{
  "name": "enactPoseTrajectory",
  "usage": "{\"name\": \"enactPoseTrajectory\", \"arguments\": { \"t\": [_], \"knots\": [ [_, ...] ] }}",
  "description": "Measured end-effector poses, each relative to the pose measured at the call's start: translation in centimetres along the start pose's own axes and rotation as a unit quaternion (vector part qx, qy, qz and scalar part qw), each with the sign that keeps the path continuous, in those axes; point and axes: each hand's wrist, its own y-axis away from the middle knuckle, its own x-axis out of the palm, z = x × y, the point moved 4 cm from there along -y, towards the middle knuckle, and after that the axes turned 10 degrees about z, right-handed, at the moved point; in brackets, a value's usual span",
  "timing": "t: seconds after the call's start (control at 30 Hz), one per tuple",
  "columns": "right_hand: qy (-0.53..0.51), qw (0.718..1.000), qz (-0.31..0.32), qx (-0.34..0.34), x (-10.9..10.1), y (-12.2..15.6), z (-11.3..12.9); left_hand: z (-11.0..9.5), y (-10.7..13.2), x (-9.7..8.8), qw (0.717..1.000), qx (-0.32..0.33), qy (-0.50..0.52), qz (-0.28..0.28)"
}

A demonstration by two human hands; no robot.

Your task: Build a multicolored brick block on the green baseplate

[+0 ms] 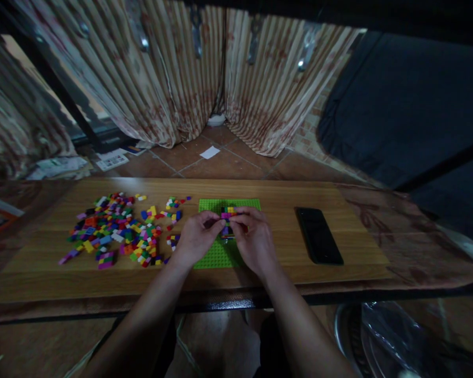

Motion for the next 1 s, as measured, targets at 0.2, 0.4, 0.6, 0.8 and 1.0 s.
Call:
{"name": "enactPoseTrajectory", "arguments": {
  "t": [0.2, 0.4, 0.6, 0.8, 1.0],
  "knots": [
    [0.017, 0.997, -0.066, 0.046, -0.5, -0.1, -1.1, -0.3, 0.1, -0.1, 1.0, -0.017, -0.007, -0.011],
    [-0.012, 0.992, -0.045, 0.114, 0.3, -0.2, -2.1, -0.2, -0.1, 0.0, 1.0, -0.008, -0.021, -0.017],
    [-0.066, 0.986, -0.049, 0.148, 1.0, -0.3, -2.0, -0.8, 0.1, 0.0, 0.999, -0.02, -0.036, -0.023],
    [-0.034, 0.987, -0.064, 0.142, 0.9, -0.2, -1.5, -1.5, 0.4, 0.1, 0.998, -0.025, -0.055, -0.035],
    [-0.028, 0.991, -0.061, 0.113, 1.0, -0.3, -1.3, -1.7, 0.6, 0.2, 0.995, -0.022, -0.074, -0.057]
  ]
}}
